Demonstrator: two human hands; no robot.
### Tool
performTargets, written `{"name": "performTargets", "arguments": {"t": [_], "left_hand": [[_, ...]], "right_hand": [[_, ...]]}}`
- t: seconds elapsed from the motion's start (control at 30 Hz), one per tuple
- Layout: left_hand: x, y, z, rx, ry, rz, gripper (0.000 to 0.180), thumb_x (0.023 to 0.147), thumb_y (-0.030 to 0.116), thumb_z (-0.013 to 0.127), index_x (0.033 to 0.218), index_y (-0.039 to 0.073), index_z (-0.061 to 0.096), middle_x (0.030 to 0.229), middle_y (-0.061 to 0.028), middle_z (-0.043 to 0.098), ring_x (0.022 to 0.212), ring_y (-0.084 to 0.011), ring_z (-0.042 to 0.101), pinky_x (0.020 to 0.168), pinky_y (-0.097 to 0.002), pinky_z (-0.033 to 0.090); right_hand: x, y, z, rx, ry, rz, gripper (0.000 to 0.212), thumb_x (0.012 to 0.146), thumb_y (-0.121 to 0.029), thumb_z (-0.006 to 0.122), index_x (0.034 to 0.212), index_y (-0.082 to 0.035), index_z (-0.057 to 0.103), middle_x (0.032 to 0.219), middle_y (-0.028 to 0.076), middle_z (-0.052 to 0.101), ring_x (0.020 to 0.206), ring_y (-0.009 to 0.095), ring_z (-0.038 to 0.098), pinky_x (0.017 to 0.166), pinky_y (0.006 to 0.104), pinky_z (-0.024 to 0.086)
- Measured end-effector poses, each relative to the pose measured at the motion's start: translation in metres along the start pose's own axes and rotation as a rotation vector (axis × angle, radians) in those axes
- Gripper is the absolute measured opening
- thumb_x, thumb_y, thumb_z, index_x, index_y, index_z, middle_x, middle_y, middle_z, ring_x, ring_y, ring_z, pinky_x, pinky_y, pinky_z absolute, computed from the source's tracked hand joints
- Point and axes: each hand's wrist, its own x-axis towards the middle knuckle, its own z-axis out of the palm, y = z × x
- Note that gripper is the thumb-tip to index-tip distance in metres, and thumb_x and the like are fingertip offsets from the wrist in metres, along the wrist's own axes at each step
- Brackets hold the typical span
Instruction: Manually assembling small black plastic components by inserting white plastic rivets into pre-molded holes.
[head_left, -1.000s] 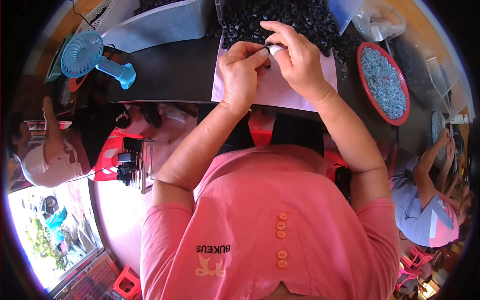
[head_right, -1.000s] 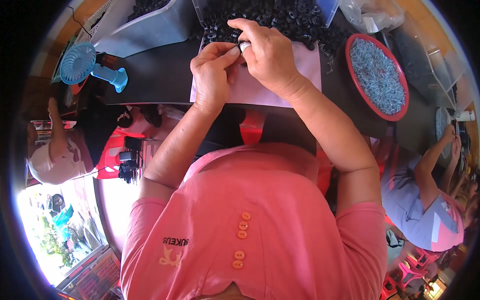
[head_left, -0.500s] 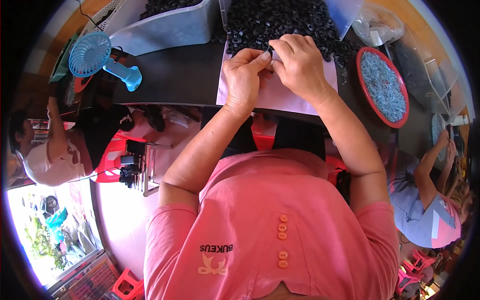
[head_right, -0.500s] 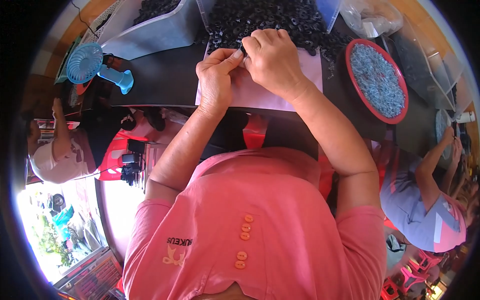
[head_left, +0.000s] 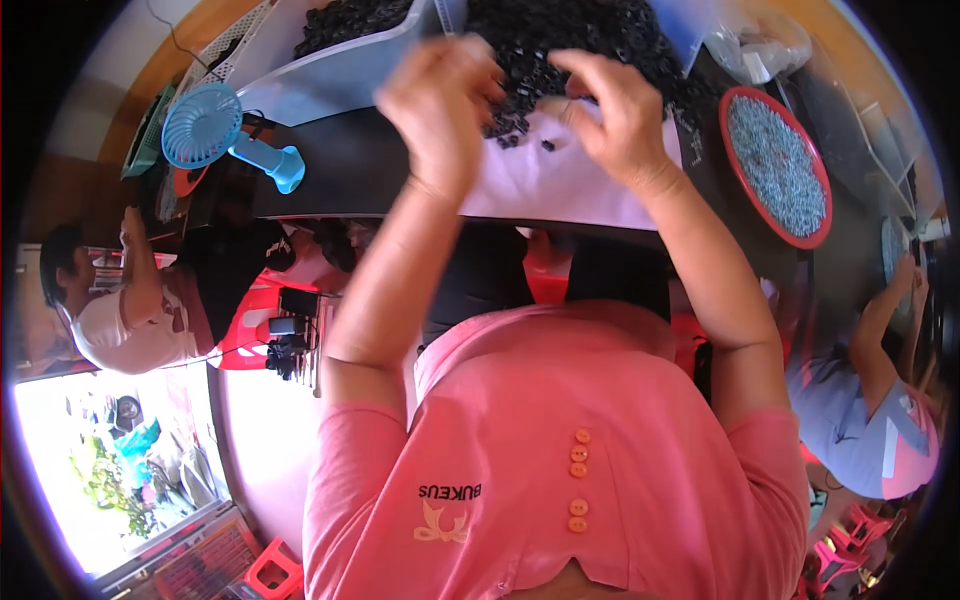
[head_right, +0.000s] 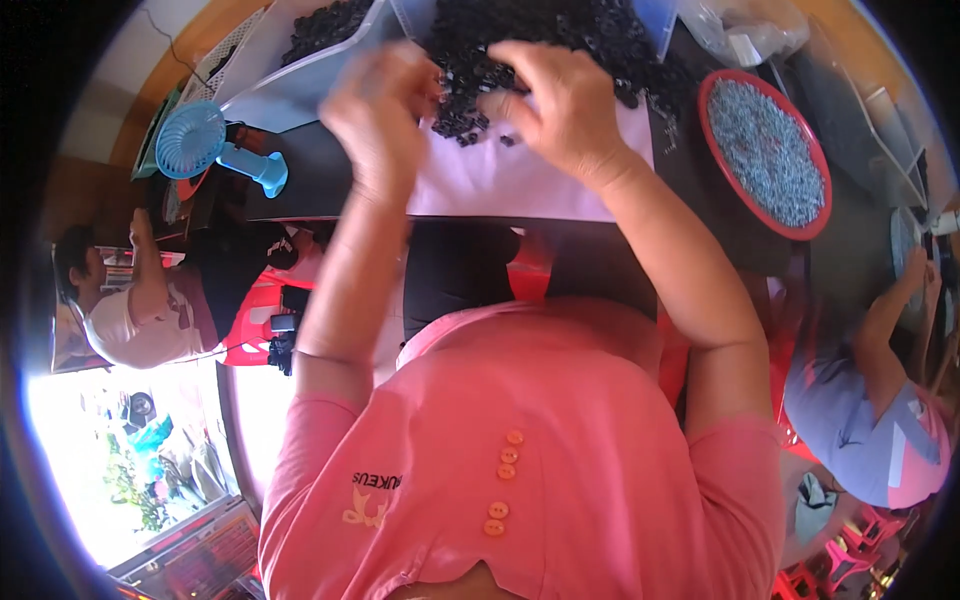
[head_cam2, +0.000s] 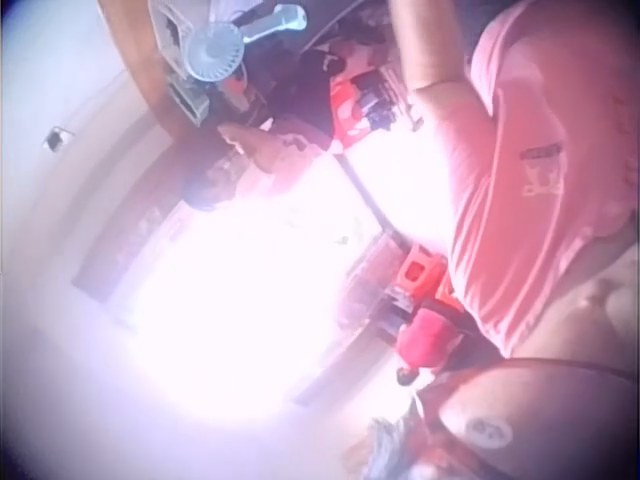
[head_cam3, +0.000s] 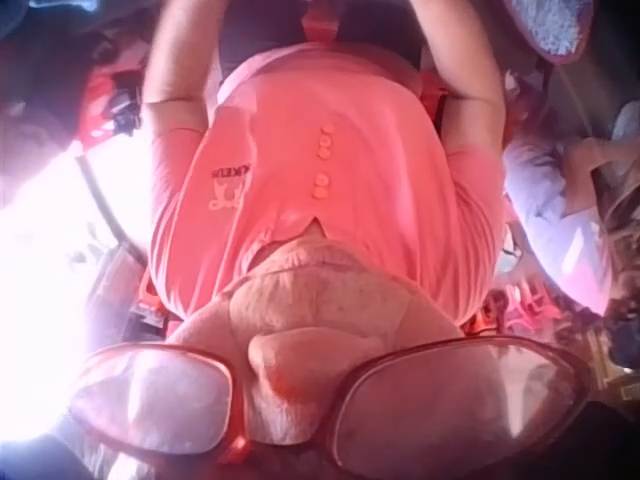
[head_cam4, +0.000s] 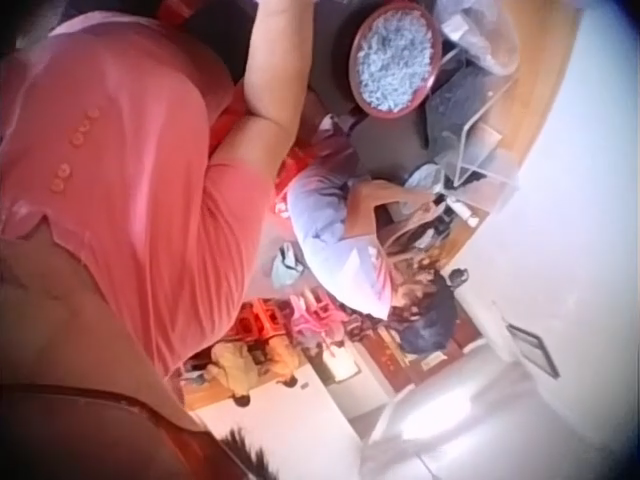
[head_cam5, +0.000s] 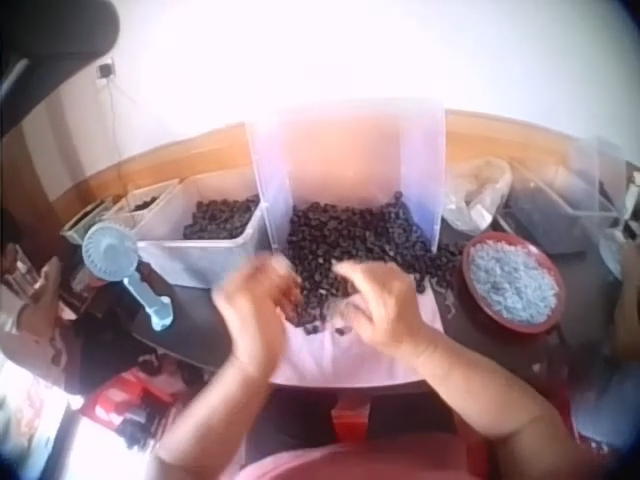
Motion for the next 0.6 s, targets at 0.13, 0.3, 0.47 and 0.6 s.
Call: {"name": "performTargets", "arguments": {"t": [0.13,0.3,0.47,0.6], "left_hand": [[0.111,0.051,-0.044,0.176,0.025,0.135,0.017,0.078,0.002,0.068,0.095,-0.002,0.067,0.074,-0.0057,0.063,0.069,-0.0142,0.060,0.064,-0.0257,0.049],[0.088,0.020,-0.021,0.781,0.134,0.830,0.023,0.075,0.008,0.075,0.096,0.003,0.072,0.083,-0.0057,0.067,0.072,-0.0143,0.063,0.068,-0.0287,0.050],[0.024,-0.041,0.014,0.736,-0.358,0.618,0.022,0.066,0.012,0.078,0.086,0.005,0.070,0.087,-0.0090,0.062,0.087,-0.0278,0.061,0.072,-0.0403,0.051],[0.022,-0.061,0.026,1.109,-0.419,0.695,0.038,0.074,0.027,0.076,0.108,0.009,0.069,0.107,-0.0045,0.063,0.107,-0.0283,0.054,0.087,-0.0410,0.047]], "right_hand": [[0.007,0.011,-0.015,0.187,0.093,0.330,0.023,0.085,-0.013,0.073,0.107,-0.006,0.069,0.079,0.003,0.069,0.072,0.006,0.063,0.064,0.0214,0.050],[0.013,0.019,-0.033,0.361,0.342,0.498,0.011,0.085,-0.006,0.067,0.094,0.001,0.066,0.077,0.001,0.065,0.068,0.006,0.058,0.063,0.0218,0.048],[0.013,0.023,-0.036,0.577,0.347,0.585,0.010,0.085,-0.004,0.066,0.094,0.001,0.066,0.076,0.001,0.065,0.068,0.006,0.059,0.063,0.0215,0.048],[0.010,0.029,-0.032,0.433,0.265,0.517,0.009,0.083,-0.004,0.066,0.090,0.002,0.066,0.074,0.003,0.067,0.068,0.007,0.060,0.063,0.0232,0.048]]}}
